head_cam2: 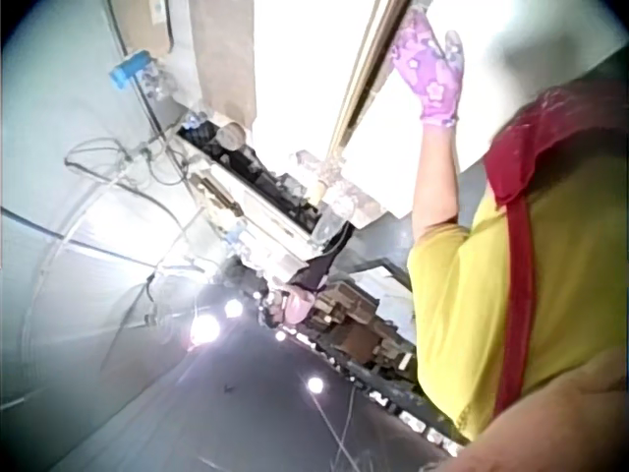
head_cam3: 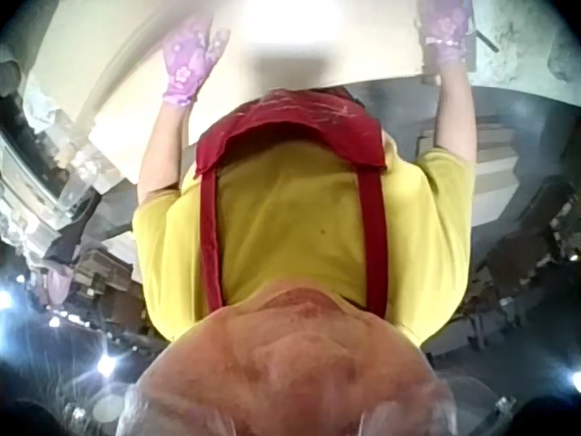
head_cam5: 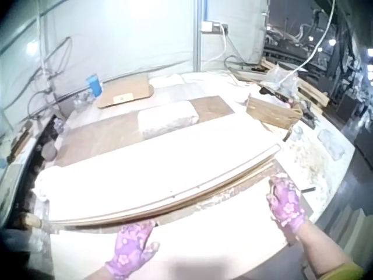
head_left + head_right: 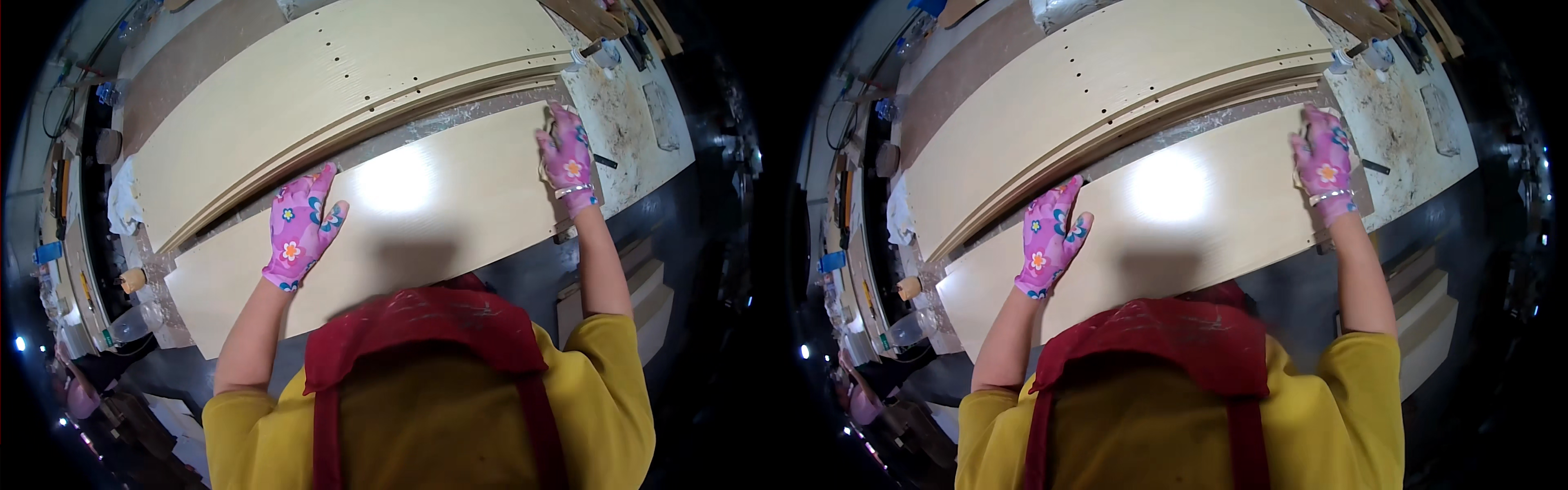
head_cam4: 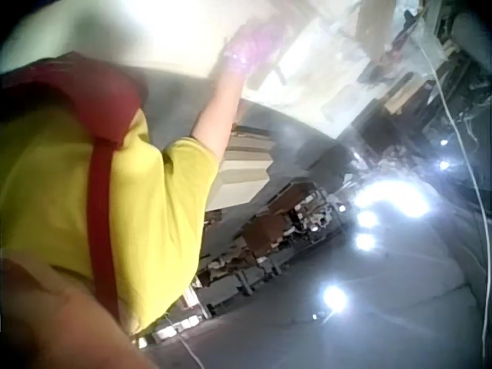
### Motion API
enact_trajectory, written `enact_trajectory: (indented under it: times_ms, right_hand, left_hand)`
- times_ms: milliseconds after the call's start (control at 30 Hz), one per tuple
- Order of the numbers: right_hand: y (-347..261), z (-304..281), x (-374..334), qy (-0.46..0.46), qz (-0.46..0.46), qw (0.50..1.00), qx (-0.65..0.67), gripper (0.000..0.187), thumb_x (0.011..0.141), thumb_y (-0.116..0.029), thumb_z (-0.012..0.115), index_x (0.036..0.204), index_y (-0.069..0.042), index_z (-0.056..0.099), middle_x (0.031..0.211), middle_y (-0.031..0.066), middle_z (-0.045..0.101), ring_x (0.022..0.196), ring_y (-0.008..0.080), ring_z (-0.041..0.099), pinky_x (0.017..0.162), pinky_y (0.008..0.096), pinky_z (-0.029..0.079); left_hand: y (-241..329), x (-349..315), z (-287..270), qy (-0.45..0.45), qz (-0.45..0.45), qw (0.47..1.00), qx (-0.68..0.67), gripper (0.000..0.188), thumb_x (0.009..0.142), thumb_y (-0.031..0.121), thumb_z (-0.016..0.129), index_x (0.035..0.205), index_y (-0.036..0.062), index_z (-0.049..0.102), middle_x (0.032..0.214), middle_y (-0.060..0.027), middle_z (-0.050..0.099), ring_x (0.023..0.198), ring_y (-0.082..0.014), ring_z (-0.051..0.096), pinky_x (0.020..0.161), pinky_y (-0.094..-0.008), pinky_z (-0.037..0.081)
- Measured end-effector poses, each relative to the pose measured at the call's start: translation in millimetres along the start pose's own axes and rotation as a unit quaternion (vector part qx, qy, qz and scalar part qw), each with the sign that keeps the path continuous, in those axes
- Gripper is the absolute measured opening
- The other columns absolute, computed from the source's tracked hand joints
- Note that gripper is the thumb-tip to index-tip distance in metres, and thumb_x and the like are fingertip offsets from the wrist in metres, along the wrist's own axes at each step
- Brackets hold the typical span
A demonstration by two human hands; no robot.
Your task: The person wipes the surface of several light-colored wooden boards with a white cloth. They repeatedly pick up a plastic bottle and pour liquid onto the cloth before continuing to wipe the boards. The person handles the boards one at a time, wiping them thoroughly before moving to the next.
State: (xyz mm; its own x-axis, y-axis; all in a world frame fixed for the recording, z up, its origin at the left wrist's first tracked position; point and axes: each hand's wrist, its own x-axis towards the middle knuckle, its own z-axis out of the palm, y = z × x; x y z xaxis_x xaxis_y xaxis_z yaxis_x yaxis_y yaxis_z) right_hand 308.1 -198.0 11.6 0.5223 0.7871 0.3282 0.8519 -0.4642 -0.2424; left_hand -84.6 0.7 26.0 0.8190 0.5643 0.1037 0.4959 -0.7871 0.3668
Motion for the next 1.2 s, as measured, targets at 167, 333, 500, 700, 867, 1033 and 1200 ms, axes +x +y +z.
enact_trajectory:
  times_ms: [167, 333, 500, 700, 867, 1033, 1200]
  right_hand:
    - [108.2, -74.8, 7.3, -0.021, 0.187, 0.887, 0.422, 0.049, 0.090, -0.027, 0.063, 0.132, -0.005, 0.051, 0.126, 0.0145, 0.057, 0.109, 0.0246, 0.060, 0.090, 0.0336, 0.051]
    - [-7.3, -207.8, 45.8, 0.148, 0.124, 0.906, 0.378, 0.043, 0.097, -0.030, 0.054, 0.133, -0.006, 0.050, 0.123, 0.0160, 0.058, 0.109, 0.0259, 0.062, 0.091, 0.0384, 0.055]
    - [-88.1, -93.0, 34.6, -0.110, 0.249, 0.872, 0.407, 0.041, 0.094, -0.031, 0.060, 0.126, -0.008, 0.052, 0.110, 0.0138, 0.060, 0.083, 0.0178, 0.066, 0.067, 0.0270, 0.058]
    - [-116.0, 32.5, 12.0, -0.055, -0.174, 0.974, 0.133, 0.021, 0.090, -0.019, 0.060, 0.107, -0.006, 0.060, 0.102, 0.0082, 0.063, 0.084, 0.0217, 0.066, 0.075, 0.0357, 0.055]
    - [-100.4, 19.4, 42.7, -0.174, -0.025, 0.978, 0.112, 0.014, 0.086, -0.006, 0.056, 0.099, -0.004, 0.057, 0.084, 0.0163, 0.065, 0.075, 0.0283, 0.066, 0.068, 0.0390, 0.054]
    - [-104.9, 15.6, 50.3, -0.182, -0.119, 0.973, 0.079, 0.011, 0.083, -0.011, 0.059, 0.092, -0.004, 0.057, 0.081, 0.0177, 0.064, 0.071, 0.0308, 0.065, 0.065, 0.0395, 0.054]
    - [-99.3, 15.5, 50.2, -0.254, -0.058, 0.960, 0.100, 0.012, 0.079, -0.007, 0.060, 0.090, -0.004, 0.057, 0.078, 0.0181, 0.063, 0.072, 0.0356, 0.063, 0.066, 0.0415, 0.053]
  left_hand:
    - [-5.5, 0.2, 2.7, 0.017, 0.013, 1.000, -0.009, 0.056, 0.086, 0.030, 0.062, 0.135, 0.0052, 0.049, 0.099, -0.0144, 0.059, 0.097, -0.0329, 0.055, 0.088, -0.0432, 0.041]
    - [-3.8, -1.2, 2.9, 0.011, 0.004, 1.000, -0.014, 0.056, 0.086, 0.029, 0.063, 0.134, 0.0054, 0.049, 0.101, -0.0144, 0.059, 0.097, -0.0329, 0.056, 0.087, -0.0433, 0.041]
    - [-5.7, -5.8, 0.9, 0.013, -0.007, 1.000, 0.000, 0.056, 0.085, 0.029, 0.064, 0.134, 0.0065, 0.049, 0.101, -0.0143, 0.059, 0.097, -0.0330, 0.055, 0.087, -0.0435, 0.042]
    - [-6.6, -5.8, 1.2, 0.024, -0.001, 1.000, -0.002, 0.056, 0.086, 0.030, 0.063, 0.135, 0.0078, 0.049, 0.104, -0.0148, 0.059, 0.099, -0.0335, 0.056, 0.087, -0.0432, 0.042]
    - [-2.7, -4.5, -1.5, 0.009, -0.021, 0.999, -0.022, 0.054, 0.086, 0.031, 0.062, 0.133, 0.0075, 0.051, 0.107, -0.0153, 0.060, 0.100, -0.0337, 0.056, 0.087, -0.0435, 0.042]
    - [-5.2, -5.4, 0.9, 0.025, -0.012, 0.999, -0.029, 0.051, 0.086, 0.031, 0.062, 0.131, 0.0080, 0.053, 0.104, -0.0140, 0.060, 0.098, -0.0325, 0.057, 0.086, -0.0429, 0.043]
    - [-4.0, -4.3, -1.4, 0.005, -0.027, 0.999, -0.032, 0.051, 0.087, 0.032, 0.061, 0.131, 0.0081, 0.053, 0.102, -0.0132, 0.060, 0.097, -0.0317, 0.057, 0.085, -0.0421, 0.043]
